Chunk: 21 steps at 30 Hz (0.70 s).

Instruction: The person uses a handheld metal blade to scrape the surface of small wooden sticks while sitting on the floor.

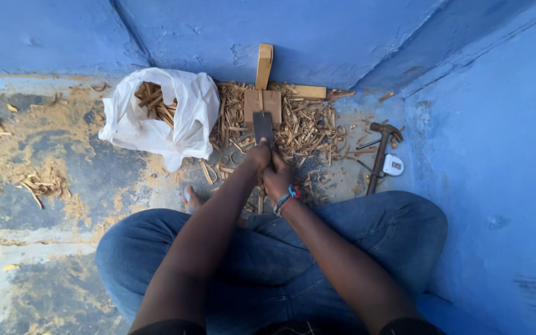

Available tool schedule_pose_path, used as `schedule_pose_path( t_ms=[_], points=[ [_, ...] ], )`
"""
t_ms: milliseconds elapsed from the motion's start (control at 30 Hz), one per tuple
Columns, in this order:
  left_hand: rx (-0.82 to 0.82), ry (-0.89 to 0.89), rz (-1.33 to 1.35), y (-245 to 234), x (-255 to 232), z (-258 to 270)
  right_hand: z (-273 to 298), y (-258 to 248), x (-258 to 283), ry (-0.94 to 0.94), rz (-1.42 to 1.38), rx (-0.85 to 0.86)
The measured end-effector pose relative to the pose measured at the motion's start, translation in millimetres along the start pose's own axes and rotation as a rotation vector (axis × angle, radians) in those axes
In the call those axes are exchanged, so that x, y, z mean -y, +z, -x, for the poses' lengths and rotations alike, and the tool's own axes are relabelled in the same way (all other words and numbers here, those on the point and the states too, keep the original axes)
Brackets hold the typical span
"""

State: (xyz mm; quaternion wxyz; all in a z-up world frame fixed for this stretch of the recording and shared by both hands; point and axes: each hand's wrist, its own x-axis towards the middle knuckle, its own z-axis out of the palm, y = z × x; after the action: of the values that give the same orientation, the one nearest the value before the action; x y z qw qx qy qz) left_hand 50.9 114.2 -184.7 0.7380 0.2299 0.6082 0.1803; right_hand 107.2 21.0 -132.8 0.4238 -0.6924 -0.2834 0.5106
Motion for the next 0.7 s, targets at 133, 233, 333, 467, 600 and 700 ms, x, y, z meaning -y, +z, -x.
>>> schedule_pose_path(
  t_ms=[133, 233, 333, 467, 600, 700],
  points=[
    [-0.039, 0.108, -0.066, 0.1, 4.5, -7.7, -10.6, -0.2, -21.2, -0.331, 0.046, 0.023],
    [-0.039, 0.101, -0.070, -3.4, 0.1, -12.4, -12.5, 3.8, -17.8, -0.343, 0.028, 0.023],
    [-0.062, 0.166, -0.145, 1.4, 25.0, -19.9, 9.3, -1.4, -19.4, -0.067, -0.028, 0.007],
    [-0.039, 0.198, -0.107, 6.8, 13.0, -47.5, 7.0, 4.6, 12.2, -0.061, -0.030, 0.001],
    [-0.021, 0.167, -0.085, 4.5, 32.5, -52.6, 21.7, 2.3, 16.5, -0.128, 0.115, -0.004],
    [-0.156, 0.327, -0.415, 5.9, 20.1, -51.0, 14.8, -0.2, 26.0, -0.123, 0.075, -0.067]
  ],
)
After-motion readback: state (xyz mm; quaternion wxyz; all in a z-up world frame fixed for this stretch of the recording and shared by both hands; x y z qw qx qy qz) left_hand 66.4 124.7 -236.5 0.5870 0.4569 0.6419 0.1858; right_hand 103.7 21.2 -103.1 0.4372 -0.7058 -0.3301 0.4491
